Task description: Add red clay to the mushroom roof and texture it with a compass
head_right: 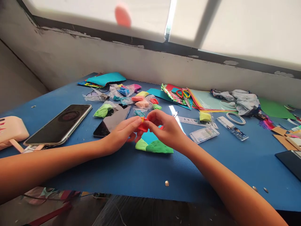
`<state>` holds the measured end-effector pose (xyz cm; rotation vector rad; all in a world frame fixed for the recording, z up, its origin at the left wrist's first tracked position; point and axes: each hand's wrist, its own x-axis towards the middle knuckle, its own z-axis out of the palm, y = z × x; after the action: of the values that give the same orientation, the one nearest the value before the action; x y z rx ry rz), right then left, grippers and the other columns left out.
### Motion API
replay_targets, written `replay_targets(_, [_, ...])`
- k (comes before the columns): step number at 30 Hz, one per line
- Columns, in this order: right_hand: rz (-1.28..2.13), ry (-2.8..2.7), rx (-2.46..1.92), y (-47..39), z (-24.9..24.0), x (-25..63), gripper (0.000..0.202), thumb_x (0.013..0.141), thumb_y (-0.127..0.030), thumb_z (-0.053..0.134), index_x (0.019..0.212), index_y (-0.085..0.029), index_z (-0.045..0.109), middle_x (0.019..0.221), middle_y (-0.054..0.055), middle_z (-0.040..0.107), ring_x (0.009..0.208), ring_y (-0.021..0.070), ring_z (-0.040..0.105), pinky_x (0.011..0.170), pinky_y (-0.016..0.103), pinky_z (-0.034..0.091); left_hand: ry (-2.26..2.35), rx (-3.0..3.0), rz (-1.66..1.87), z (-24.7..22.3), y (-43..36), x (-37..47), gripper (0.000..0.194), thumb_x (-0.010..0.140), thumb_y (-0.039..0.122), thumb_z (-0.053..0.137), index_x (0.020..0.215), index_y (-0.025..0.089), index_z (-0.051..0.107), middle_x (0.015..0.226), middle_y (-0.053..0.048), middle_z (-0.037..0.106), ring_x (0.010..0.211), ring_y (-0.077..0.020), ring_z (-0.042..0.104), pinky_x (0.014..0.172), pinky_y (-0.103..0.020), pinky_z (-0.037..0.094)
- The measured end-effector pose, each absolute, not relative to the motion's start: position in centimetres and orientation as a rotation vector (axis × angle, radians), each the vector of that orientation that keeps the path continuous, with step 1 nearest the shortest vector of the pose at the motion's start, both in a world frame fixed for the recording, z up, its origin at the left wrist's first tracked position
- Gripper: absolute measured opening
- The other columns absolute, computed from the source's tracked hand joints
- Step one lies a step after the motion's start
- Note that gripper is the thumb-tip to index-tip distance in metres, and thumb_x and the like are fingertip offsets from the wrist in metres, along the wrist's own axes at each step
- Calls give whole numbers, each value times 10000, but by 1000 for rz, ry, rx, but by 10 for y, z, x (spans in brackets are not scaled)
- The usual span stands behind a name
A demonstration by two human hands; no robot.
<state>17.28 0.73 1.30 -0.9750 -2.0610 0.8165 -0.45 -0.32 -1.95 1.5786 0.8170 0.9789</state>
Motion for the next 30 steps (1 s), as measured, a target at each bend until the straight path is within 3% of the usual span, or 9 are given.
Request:
replay_targets(4, [1069,-1972,-992,4,14,170,412,869,-564,557,983,-168,552,669,-15,592,621,108,587,545,231,469,782,1642,1005,-17,-6,-4,312,928,432,485,769,169,539,571,49,428,510,-92,373,477,-230,312])
replay_targets(11, [1263,-1833,-1050,4,23,168,434,736,-575,704,801,-159,599,662,-13,593,569,91,567,517,224,462,911,1720,1032,-17,-6,-5,279,884,366,511,677,184,470,566,55,431,518,-87,398,497,-229,315])
replay_targets(18, [1006,-1685,-1079,35,18,187,430,658,-554,775,760,-159,640,638,-14,627,528,78,547,519,231,479,849,1539,1005,-18,-7,-2,259,912,363,452,718,194,423,578,66,422,494,-74,403,472,-206,331])
replay_targets(22, [853,-1611,-1010,35,14,189,379,716,-524,742,839,-173,668,674,-1,672,542,90,576,494,224,472,789,1445,1024,-18,-7,-1,251,941,388,401,777,198,406,629,57,460,494,-70,446,444,-193,319])
replay_targets(27, [748,-1845,-969,14,6,173,295,802,-440,678,961,-195,721,882,51,714,782,160,663,609,263,536,689,1488,953,-20,-6,-2,456,901,639,413,894,185,455,713,29,512,552,-98,514,454,-214,380])
replay_targets(30, [744,-1952,-978,9,1,169,260,824,-402,649,963,-197,728,874,51,716,755,153,655,626,268,538,714,1537,943,-23,-6,-2,418,907,595,461,870,179,476,647,37,503,543,-100,497,460,-215,377])
